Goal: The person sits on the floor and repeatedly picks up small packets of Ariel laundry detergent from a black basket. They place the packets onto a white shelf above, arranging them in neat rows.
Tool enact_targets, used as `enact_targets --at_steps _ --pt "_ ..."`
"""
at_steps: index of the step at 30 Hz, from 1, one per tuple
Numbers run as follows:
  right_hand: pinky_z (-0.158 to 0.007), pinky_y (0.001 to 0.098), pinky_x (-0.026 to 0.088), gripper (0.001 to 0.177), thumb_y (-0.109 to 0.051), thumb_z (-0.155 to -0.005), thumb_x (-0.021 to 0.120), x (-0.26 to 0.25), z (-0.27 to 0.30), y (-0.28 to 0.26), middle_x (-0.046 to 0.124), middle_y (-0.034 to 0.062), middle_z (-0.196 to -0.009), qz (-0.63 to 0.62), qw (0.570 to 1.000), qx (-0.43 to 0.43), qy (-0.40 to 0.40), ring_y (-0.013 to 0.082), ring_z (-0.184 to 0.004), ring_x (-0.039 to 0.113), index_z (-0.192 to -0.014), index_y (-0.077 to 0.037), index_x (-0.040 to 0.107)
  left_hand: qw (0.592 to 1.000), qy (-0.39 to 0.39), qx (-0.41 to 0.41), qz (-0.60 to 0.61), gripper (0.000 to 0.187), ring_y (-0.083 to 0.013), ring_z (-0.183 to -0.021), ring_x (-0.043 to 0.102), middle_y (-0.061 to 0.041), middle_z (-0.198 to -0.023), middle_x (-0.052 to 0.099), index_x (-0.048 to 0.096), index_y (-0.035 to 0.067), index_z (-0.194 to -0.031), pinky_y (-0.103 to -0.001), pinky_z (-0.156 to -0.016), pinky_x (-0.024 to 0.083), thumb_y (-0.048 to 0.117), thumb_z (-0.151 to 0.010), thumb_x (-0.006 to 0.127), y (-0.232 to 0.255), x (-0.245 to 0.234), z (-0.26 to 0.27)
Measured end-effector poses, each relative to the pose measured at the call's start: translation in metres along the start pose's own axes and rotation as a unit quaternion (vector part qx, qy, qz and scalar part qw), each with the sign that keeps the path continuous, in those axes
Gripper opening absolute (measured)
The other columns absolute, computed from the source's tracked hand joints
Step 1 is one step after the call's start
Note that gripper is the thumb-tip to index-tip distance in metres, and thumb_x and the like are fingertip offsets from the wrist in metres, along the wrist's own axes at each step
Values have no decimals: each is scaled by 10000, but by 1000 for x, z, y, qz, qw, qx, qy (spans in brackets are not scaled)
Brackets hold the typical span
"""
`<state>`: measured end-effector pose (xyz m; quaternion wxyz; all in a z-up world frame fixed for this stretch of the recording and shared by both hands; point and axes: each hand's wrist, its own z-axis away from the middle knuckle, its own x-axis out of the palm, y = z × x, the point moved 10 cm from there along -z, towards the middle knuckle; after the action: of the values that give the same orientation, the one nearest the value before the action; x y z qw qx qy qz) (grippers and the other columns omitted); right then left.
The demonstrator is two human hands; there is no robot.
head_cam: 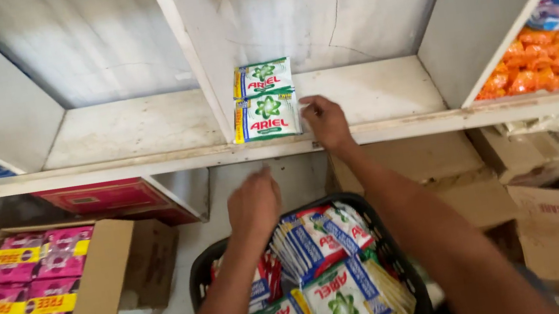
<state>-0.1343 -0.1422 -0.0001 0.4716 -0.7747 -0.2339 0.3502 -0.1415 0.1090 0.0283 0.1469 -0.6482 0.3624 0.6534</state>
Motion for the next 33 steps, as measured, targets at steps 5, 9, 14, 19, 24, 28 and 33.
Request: enact_targets --at_steps 5,9,14,19,24,28,33 --pt "-760 273 519 233 -130 -1007 635 -19 87 -42 666 12 -896 -78 995 -38 -51 98 -824 597 -1207 -16 669 995 -45 12 86 297 -414 -916 701 -211 -1009 731 683 86 -1157 -546 -791 555 278 -955 582 17 5 78" --pt "-763 306 546 195 -191 -1021 644 -10 192 -64 718 51 -945 -2 971 23 -237 121 -862 627 -1125 -34 697 986 -95 7 133 311 -407 -906 695 -197 -956 734 701 132 -1181 -541 -791 547 317 -950 604 28 22 123" --pt "-780 398 559 259 -282 -957 663 -15 274 -38 756 151 -948 180 923 5 -339 264 -864 724 -1047 -47 726 982 -132 10 135 215 -365 -925 707 -139 -979 757 765 140 -1007 -516 -804 554 285 -938 621 3 80 141" --pt "-831 444 552 334 -367 -888 714 -11 289 32 757 184 -984 343 850 59 -395 352 -943 717 -977 -48 762 968 -187 60 159 187 -338 -926 717 -105 -996 759 780 142 -898 -495 -780 565 273 -876 649 10 130 145" --pt "-822 462 547 416 -417 -809 797 4 313 69 727 221 -981 346 793 122 -486 383 -926 714 -1012 -56 761 955 -248 124 106 258 -375 -964 701 -171 -1003 732 766 85 -927 -526 -824 555 322 -896 668 43 161 164" --pt "-765 458 570 362 -380 -831 784 6 312 76 733 226 -891 376 779 83 -495 373 -831 727 -939 -35 772 948 -269 114 123 273 -383 -986 691 -174 -1015 734 767 82 -926 -538 -837 544 331 -881 668 50 140 166" --pt "-505 417 590 314 -259 -795 792 -9 314 75 713 192 -653 243 820 263 -447 286 -542 729 -809 43 707 934 -311 115 137 319 -390 -1007 680 -179 -1037 733 762 99 -998 -542 -852 521 371 -888 636 54 146 174"
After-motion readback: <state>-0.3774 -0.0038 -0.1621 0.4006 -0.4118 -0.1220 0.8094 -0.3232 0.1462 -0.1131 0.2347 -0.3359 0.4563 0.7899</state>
